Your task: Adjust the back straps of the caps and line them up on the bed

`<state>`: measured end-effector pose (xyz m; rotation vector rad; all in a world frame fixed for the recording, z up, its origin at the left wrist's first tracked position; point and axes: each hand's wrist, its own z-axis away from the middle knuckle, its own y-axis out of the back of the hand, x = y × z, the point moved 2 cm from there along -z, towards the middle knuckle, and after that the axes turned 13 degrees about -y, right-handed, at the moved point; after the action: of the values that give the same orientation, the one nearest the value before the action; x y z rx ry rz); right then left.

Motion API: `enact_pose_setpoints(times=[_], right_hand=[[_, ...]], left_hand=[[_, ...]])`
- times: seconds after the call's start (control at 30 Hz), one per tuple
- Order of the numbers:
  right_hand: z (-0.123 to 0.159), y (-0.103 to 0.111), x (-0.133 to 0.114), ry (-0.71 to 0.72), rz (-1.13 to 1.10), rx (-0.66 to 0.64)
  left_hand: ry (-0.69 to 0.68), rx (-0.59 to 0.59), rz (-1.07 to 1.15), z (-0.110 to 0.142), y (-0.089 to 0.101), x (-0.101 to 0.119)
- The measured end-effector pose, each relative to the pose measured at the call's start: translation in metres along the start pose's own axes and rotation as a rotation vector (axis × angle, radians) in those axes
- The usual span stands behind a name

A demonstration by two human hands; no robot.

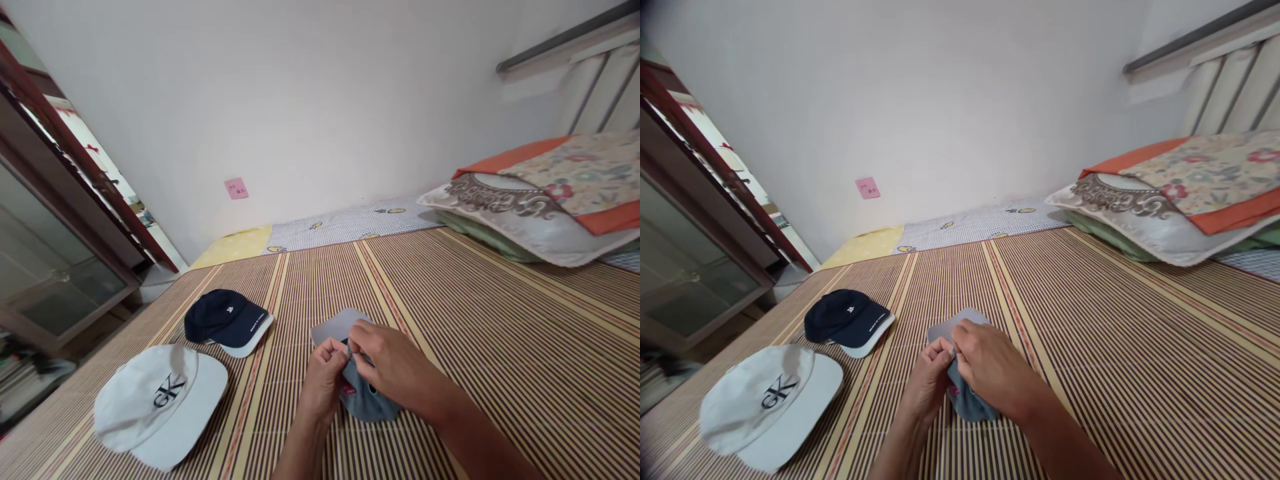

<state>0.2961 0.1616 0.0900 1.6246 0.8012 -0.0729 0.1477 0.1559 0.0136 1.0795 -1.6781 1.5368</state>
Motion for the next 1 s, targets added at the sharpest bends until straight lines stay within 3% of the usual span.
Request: enact_pose_setpoints(times=[0.2, 0.5, 1.0], right_hand=[[0.0, -0.015, -0.005, 0.052, 0.057, 0.054], [0.0, -0.014, -0.006, 0.036, 0.105, 0.041], [-0.001, -0.022, -0.011, 0.011, 0.017, -0.09]], left_hand=[[-0.003, 0.024, 0.008, 0.002, -0.003, 0.0], [0.054, 0.07, 0.065, 0.003, -0.001, -0.003], [0.047, 0.104, 0.175, 0.007, 0.003, -0.018]])
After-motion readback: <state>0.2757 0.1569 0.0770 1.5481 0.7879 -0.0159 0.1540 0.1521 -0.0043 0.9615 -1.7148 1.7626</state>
